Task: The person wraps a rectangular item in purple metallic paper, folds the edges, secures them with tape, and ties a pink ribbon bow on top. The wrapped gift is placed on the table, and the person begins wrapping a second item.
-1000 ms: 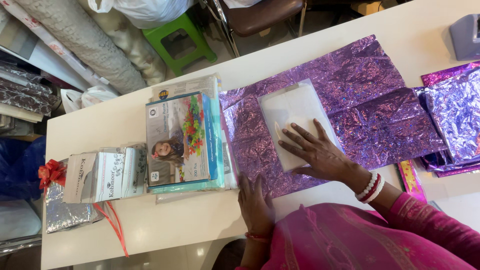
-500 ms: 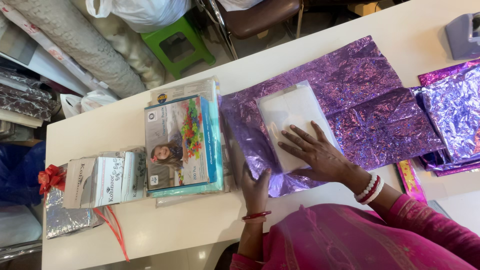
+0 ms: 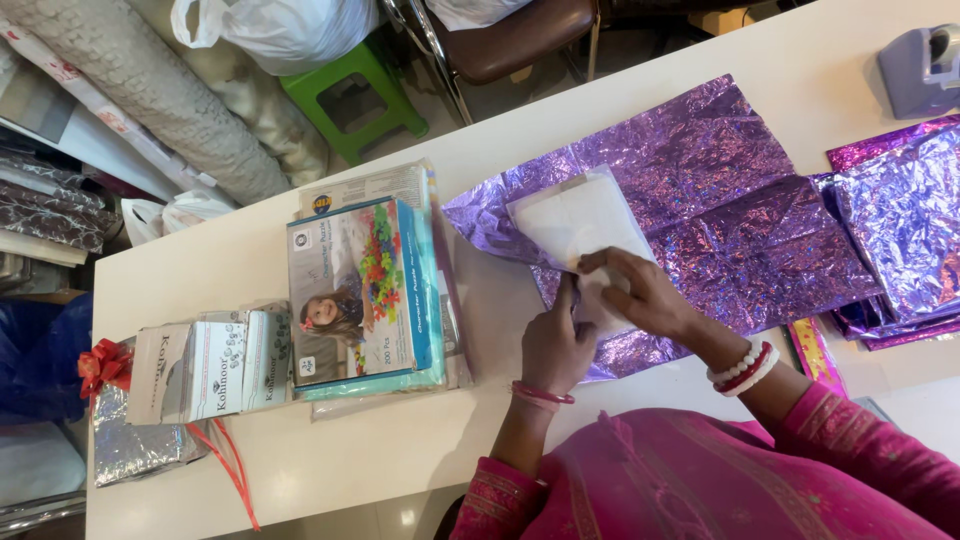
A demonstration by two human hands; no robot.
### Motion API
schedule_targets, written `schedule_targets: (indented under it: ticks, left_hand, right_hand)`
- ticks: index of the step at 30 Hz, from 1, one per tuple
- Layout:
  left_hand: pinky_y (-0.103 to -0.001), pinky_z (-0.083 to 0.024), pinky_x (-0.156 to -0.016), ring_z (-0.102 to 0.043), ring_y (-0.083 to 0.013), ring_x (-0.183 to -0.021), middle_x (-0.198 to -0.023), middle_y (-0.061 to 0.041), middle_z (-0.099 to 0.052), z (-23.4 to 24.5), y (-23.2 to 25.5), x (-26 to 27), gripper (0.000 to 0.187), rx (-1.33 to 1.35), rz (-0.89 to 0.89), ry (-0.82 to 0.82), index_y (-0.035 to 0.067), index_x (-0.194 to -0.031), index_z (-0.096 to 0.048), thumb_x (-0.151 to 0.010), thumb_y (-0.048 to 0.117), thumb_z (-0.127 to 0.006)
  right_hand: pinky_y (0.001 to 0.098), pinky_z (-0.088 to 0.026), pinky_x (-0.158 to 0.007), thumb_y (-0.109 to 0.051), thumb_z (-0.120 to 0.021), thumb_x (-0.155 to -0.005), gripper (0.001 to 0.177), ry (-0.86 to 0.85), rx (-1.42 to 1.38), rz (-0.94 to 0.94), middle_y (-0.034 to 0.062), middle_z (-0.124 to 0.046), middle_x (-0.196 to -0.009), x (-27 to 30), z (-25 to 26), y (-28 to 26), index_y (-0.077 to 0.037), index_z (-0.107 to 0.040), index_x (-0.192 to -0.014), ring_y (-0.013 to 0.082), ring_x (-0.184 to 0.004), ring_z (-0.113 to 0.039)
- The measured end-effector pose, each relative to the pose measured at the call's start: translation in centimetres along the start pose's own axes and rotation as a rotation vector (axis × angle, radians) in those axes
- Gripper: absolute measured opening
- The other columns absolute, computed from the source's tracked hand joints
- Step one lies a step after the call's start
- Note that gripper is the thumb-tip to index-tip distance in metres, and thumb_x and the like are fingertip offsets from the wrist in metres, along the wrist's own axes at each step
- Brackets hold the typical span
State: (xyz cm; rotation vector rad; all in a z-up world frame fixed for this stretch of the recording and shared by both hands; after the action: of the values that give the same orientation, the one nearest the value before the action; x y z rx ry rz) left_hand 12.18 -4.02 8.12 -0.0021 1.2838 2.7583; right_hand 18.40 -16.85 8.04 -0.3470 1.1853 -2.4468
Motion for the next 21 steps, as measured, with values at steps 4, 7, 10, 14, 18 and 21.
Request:
schedule_targets:
  ticks: [4,7,10,14,18,21]
  left_hand:
    - [-0.053,-0.054,-0.061,-0.068,-0.0412,-0.066,-0.076,-0.022,-0.069,-0.2,-0.3,0.9,0.078,0.006,0.066,-0.039,0.004,-0.157,-0.036,-0.083,0.012,-0.061]
    - [-0.054,-0.055,-0.063,-0.069,-0.041,-0.071,-0.083,-0.021,-0.071,-0.6,0.0,1.2,0.079,-0.072,0.021,-0.038,0.0,-0.156,-0.033,-0.084,0.013,-0.064]
    - [-0.052,-0.056,-0.066,-0.07,-0.0409,-0.074,-0.092,-0.022,-0.07,-1.1,0.3,1.9,0.078,-0.087,-0.059,-0.066,0.001,-0.156,-0.035,-0.085,0.016,-0.066]
    - [-0.049,-0.057,-0.068,-0.071,-0.0379,-0.078,-0.097,-0.02,-0.071,-1.3,0.1,2.0,0.069,-0.13,-0.064,-0.061,0.003,-0.147,-0.044,-0.087,0.02,-0.072]
    - [-0.048,-0.056,-0.065,-0.071,-0.039,-0.077,-0.098,-0.022,-0.07,-0.8,0.6,2.1,0.089,-0.077,-0.143,-0.013,-0.005,-0.154,-0.034,-0.08,0.019,-0.077]
    - [-0.048,-0.055,-0.062,-0.07,-0.0394,-0.073,-0.097,-0.023,-0.07,-0.7,0.7,2.0,0.092,-0.133,-0.139,-0.023,-0.005,-0.157,-0.031,-0.078,0.014,-0.075]
  right_hand:
    - [0.0419,-0.05,-0.109,-0.053,-0.079,-0.082,0.071,0.102,0.138,-0.084,0.0128,-0.062,-0.135,-4.3,1.4,-2.2,-0.005,-0.058,-0.129,0.0256,-0.129,-0.058]
    - [0.0515,-0.044,-0.1,-0.07,-0.086,-0.066,0.105,-0.094,0.521,0.014,0.0178,-0.051,-0.135,-8.7,-2.0,-6.7,-0.001,-0.048,-0.135,0.0322,-0.129,-0.046]
    - [0.0567,-0.044,-0.096,-0.07,-0.086,-0.064,0.11,-0.143,0.742,0.109,0.0173,-0.048,-0.136,-10.9,-4.9,-9.6,0.0,-0.044,-0.139,0.0321,-0.127,-0.045]
    - [0.0554,-0.048,-0.095,-0.047,-0.078,-0.08,0.071,-0.137,0.892,0.083,0.0127,-0.056,-0.126,-14.2,-7.3,-9.3,-0.004,-0.052,-0.13,0.0276,-0.122,-0.053]
    - [0.0476,-0.061,-0.077,-0.029,-0.049,-0.112,0.033,-0.09,0.585,-0.06,0.0187,-0.073,-0.102,-18.8,-6.5,-5.5,-0.003,-0.069,-0.118,0.0307,-0.088,-0.074]
    - [0.0484,-0.056,-0.076,-0.037,-0.063,-0.095,0.03,0.097,0.335,-0.248,0.0171,-0.074,-0.086,-20.7,-2.9,-1.5,-0.01,-0.078,-0.099,0.0325,-0.078,-0.071]
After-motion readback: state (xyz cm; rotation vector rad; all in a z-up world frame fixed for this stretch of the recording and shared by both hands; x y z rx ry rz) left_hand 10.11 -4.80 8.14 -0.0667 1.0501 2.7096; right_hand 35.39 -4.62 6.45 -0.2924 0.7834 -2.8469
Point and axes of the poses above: each hand's wrist, its own x-axis away from the middle knuckle, its own z-axis out of the back of the hand, y = z × x, the point moved 8 cm from there along -x, towards the middle knuckle
